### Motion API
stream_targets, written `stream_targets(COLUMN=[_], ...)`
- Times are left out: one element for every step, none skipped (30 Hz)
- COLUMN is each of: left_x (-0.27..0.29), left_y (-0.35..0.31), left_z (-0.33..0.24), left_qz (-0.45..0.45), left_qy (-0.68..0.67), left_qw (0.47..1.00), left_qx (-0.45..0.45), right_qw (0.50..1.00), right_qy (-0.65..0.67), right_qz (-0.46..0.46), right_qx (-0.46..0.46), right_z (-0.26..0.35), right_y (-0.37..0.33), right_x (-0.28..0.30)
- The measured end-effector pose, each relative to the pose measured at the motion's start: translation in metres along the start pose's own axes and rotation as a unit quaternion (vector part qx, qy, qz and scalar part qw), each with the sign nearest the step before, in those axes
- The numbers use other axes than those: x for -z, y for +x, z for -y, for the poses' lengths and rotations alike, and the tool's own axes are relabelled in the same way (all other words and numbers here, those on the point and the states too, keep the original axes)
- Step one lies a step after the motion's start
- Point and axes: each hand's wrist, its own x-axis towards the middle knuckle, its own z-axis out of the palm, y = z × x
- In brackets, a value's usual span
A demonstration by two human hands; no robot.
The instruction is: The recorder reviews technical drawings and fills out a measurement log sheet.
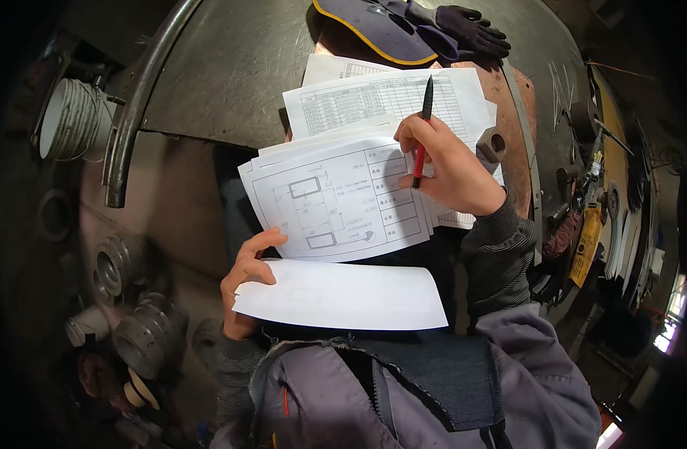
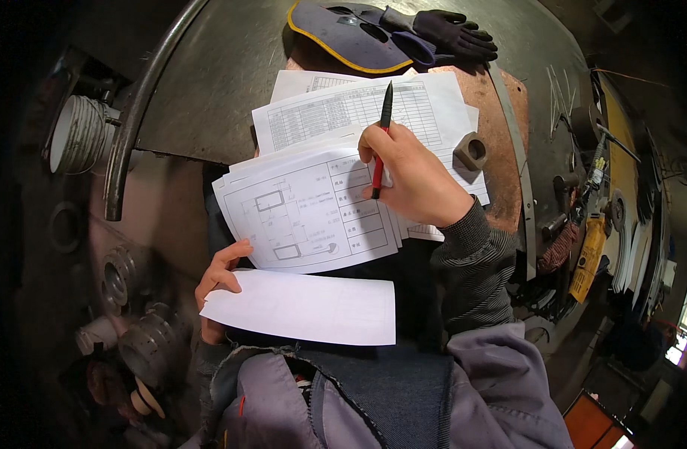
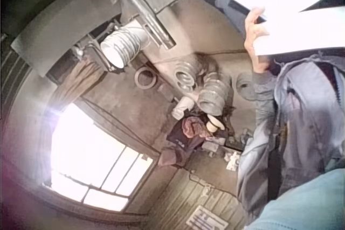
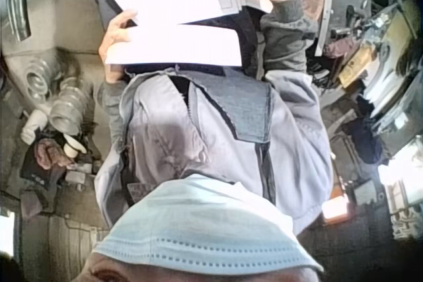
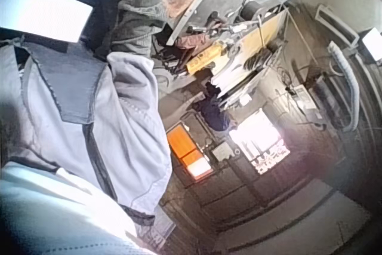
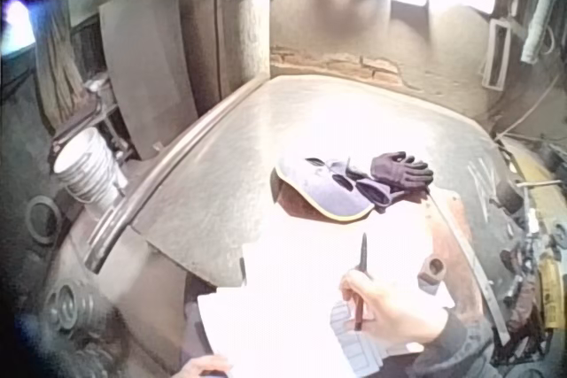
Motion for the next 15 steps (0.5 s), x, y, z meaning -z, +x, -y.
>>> stream_targets(left_x=[-0.0007, -0.0009, -0.0007, -0.0006, -0.0009, -0.0009, -0.0009, -0.0008, -0.0003, -0.0004, -0.0020, -0.0047, -0.0064, -0.0065, -0.0059], left_y=[0.0006, 0.0010, 0.0010, 0.0010, 0.0008, 0.0009, 0.0012, 0.0019, 0.0025, 0.0034, 0.0044, 0.0052, 0.0057, 0.0063, 0.0068], left_z=[0.0000, 0.0000, -0.0003, -0.0005, -0.0009, -0.0009, -0.0004, 0.0009, 0.0022, 0.0030, 0.0022, -0.0009, -0.0028, -0.0032, -0.0037], left_qz=[0.003, 0.004, 0.003, 0.001, 0.004, -0.002, -0.008, -0.004, -0.001, 0.002, 0.005, -0.004, -0.014, -0.013, -0.014], left_qy=[-0.003, -0.005, -0.001, 0.002, 0.000, -0.006, -0.011, -0.013, -0.016, -0.019, -0.020, -0.024, -0.028, -0.028, -0.014], left_qw=[1.000, 1.000, 1.000, 1.000, 1.000, 1.000, 1.000, 1.000, 1.000, 1.000, 1.000, 1.000, 1.000, 1.000, 1.000], left_qx=[-0.002, -0.002, -0.004, -0.006, -0.006, -0.005, -0.003, -0.004, -0.007, -0.010, -0.010, -0.004, 0.002, 0.003, 0.013], right_qw=[1.000, 1.000, 1.000, 1.000, 1.000, 1.000, 1.000, 1.000, 0.999, 0.999, 0.999, 0.999, 0.999, 0.999, 0.999], right_qy=[-0.001, -0.002, -0.003, -0.004, -0.001, 0.002, 0.000, -0.001, -0.001, -0.002, 0.000, 0.004, 0.004, 0.002, 0.000], right_qz=[0.000, -0.003, -0.005, -0.006, -0.005, -0.005, -0.007, -0.006, -0.006, -0.007, -0.007, -0.005, -0.006, -0.008, -0.011], right_qx=[-0.002, 0.003, 0.007, 0.004, 0.016, 0.027, 0.024, 0.029, 0.035, 0.033, 0.032, 0.032, 0.031, 0.033, 0.035], right_z=[-0.0001, 0.0000, 0.0001, 0.0017, 0.0045, 0.0063, 0.0065, 0.0061, 0.0055, 0.0043, 0.0031, 0.0019, 0.0009, -0.0001, -0.0001], right_y=[-0.0008, -0.0016, -0.0023, -0.0020, -0.0009, -0.0003, -0.0005, -0.0008, -0.0012, -0.0020, -0.0027, -0.0031, -0.0034, -0.0034, -0.0034], right_x=[0.0000, -0.0002, -0.0002, 0.0004, 0.0013, 0.0019, 0.0018, 0.0016, 0.0016, 0.0017, 0.0017, 0.0015, 0.0014, 0.0014, 0.0016])
